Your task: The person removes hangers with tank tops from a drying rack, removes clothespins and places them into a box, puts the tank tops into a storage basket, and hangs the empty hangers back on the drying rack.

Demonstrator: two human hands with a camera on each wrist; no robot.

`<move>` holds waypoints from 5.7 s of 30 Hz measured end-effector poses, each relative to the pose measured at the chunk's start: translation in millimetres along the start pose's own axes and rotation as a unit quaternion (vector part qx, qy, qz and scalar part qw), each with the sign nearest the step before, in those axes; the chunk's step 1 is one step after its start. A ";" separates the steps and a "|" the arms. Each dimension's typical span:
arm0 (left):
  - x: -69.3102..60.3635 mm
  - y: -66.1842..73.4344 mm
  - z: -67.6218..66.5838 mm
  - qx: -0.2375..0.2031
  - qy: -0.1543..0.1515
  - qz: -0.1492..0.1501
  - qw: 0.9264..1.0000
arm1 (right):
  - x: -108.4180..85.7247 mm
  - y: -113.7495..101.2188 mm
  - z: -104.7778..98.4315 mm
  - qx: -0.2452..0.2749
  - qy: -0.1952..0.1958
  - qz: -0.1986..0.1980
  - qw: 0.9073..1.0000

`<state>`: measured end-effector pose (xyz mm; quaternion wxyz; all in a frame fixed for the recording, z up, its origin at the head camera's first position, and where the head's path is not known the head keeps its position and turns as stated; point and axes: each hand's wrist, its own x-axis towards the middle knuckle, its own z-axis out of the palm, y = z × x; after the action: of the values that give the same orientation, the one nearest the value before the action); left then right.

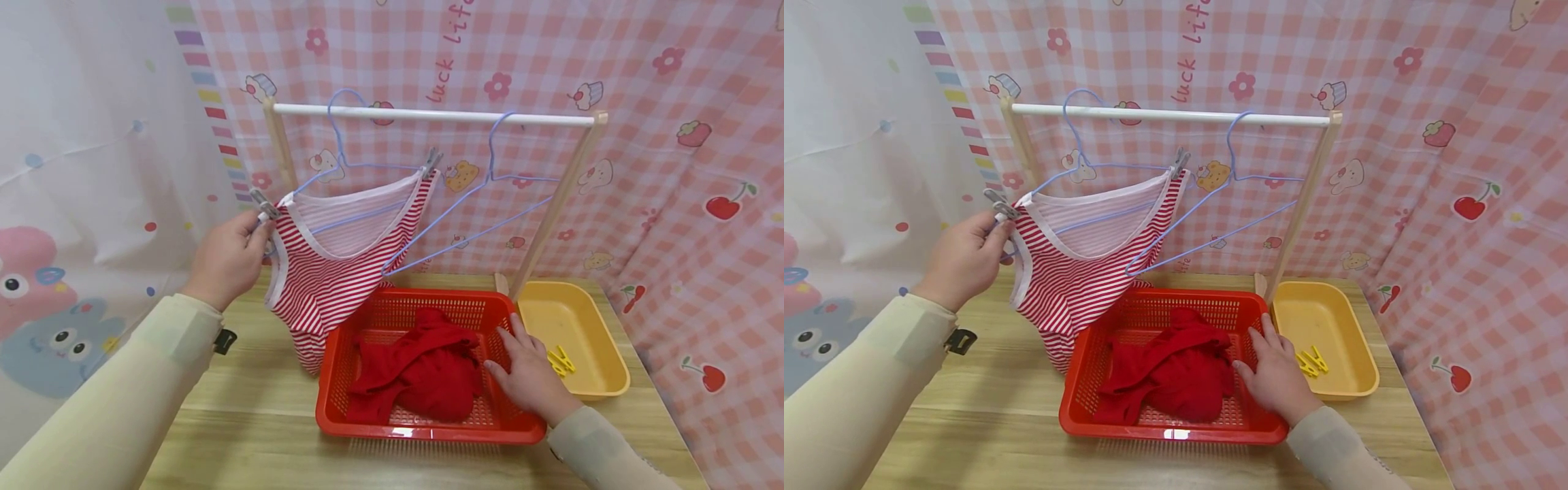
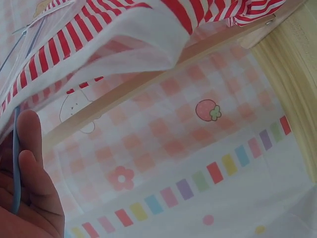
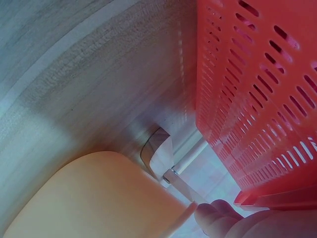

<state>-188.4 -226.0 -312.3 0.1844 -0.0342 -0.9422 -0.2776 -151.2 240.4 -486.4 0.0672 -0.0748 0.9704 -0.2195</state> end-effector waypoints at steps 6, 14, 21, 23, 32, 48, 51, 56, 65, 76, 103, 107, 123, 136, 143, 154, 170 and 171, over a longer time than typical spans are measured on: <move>-0.3 -1.4 0.3 0.002 0.015 0.006 1.000 | 0.0 1.1 0.1 0.001 -0.002 0.000 1.000; -1.3 -2.1 1.8 0.006 0.044 0.008 0.999 | -0.2 1.2 0.5 0.000 -0.005 0.002 1.000; -2.1 -3.1 3.5 -0.008 0.059 0.005 0.998 | -0.3 0.7 -0.1 0.001 -0.006 0.002 1.000; -2.3 -2.9 4.0 -0.011 0.061 0.005 0.998 | -0.2 0.8 -0.1 0.000 -0.005 0.001 1.000; -4.2 -3.3 6.7 -0.020 0.082 0.014 0.996 | 0.1 1.1 0.0 0.001 -0.004 0.000 1.000; -8.6 -6.3 11.0 -0.043 0.080 0.017 0.996 | 0.1 2.3 1.1 0.003 -0.003 0.002 1.000; -9.7 -6.9 11.7 -0.044 0.077 0.016 0.996 | 0.1 2.8 1.6 0.002 -0.002 0.002 1.000; -11.5 -8.3 13.1 -0.054 0.069 0.012 0.996 | 0.8 4.0 2.3 0.001 0.002 -0.001 1.000; -15.4 -12.8 18.2 -0.060 0.072 0.012 0.996 | 0.9 4.4 2.5 0.001 0.005 -0.003 1.000; -21.2 -17.3 23.4 -0.081 0.060 0.001 0.995 | 0.3 3.4 1.3 0.006 -0.001 0.002 1.000; -48.7 -36.7 47.0 -0.044 0.045 -0.003 0.998 | -0.4 1.8 0.1 0.011 -0.011 0.011 1.000; -53.7 -39.8 51.0 -0.049 0.039 -0.008 0.998 | -0.4 2.2 0.1 0.012 -0.009 0.008 1.000; -71.3 -52.2 62.1 -0.050 -0.005 -0.008 0.999 | 0.5 2.9 0.4 0.013 -0.017 0.015 1.000; -81.8 -60.4 67.5 -0.039 -0.055 -0.024 0.997 | 0.5 3.1 1.1 0.014 -0.018 0.017 1.000; -87.1 -63.3 71.3 -0.035 -0.066 -0.019 0.997 | 0.3 3.1 0.7 0.012 -0.015 0.014 1.000; -94.6 -67.3 76.2 -0.028 -0.090 -0.026 0.995 | 0.3 2.9 0.5 0.010 -0.013 0.012 1.000; -102.6 -74.3 82.0 -0.004 -0.125 -0.021 0.992 | 0.1 1.3 -0.3 0.012 -0.018 0.019 1.000; -103.2 -74.5 82.3 -0.005 -0.126 -0.020 0.992 | 0.1 1.2 -0.4 0.013 -0.018 0.018 1.000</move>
<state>-131.9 -240.8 -452.1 0.0589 -0.0510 -0.9570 -0.2793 -151.5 241.6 -486.6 0.0891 -0.0602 0.9674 -0.2291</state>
